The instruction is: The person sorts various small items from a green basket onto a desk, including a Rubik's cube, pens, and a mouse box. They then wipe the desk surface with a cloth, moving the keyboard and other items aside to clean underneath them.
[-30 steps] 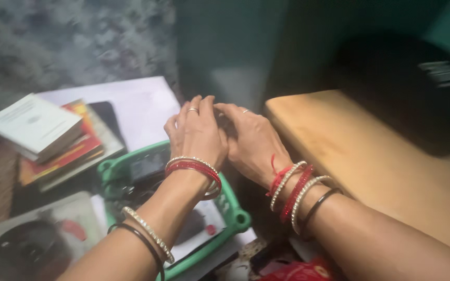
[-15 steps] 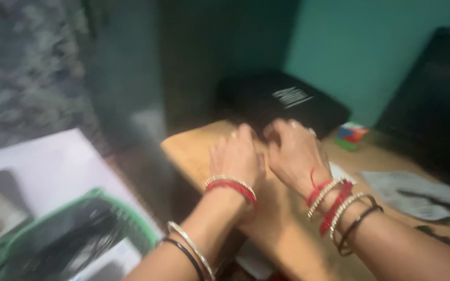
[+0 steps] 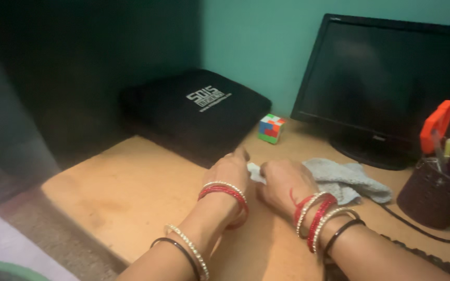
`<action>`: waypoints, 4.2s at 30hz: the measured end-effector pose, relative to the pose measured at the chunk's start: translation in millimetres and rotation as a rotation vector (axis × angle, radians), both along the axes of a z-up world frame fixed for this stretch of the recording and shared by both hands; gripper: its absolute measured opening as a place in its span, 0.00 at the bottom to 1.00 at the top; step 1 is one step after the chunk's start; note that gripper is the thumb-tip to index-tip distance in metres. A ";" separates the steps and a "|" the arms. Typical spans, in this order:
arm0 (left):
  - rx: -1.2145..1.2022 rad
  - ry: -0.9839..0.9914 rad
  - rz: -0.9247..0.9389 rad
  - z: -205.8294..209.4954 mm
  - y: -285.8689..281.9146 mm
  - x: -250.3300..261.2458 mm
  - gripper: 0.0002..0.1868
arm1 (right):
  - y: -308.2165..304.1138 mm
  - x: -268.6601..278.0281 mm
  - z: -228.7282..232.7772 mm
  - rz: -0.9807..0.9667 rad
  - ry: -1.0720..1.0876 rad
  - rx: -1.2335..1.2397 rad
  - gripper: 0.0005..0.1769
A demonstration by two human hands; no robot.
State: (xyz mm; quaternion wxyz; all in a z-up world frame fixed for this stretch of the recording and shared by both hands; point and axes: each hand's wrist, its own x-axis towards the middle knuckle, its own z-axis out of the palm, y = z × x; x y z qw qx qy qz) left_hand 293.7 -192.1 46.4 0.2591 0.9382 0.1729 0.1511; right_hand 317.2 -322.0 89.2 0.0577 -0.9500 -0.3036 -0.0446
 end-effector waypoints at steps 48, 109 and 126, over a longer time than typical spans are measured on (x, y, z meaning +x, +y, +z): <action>-0.294 0.021 1.018 -136.9 240.3 -419.0 0.12 | 290.2 -293.9 -157.6 0.804 0.713 0.083 0.26; 0.052 -0.144 -0.132 62.9 -55.2 20.3 0.28 | -76.9 83.4 36.3 -0.083 -0.183 0.415 0.13; 0.294 -0.580 -0.173 70.4 -26.7 19.7 0.36 | -52.6 67.4 79.6 0.368 -0.040 0.688 0.18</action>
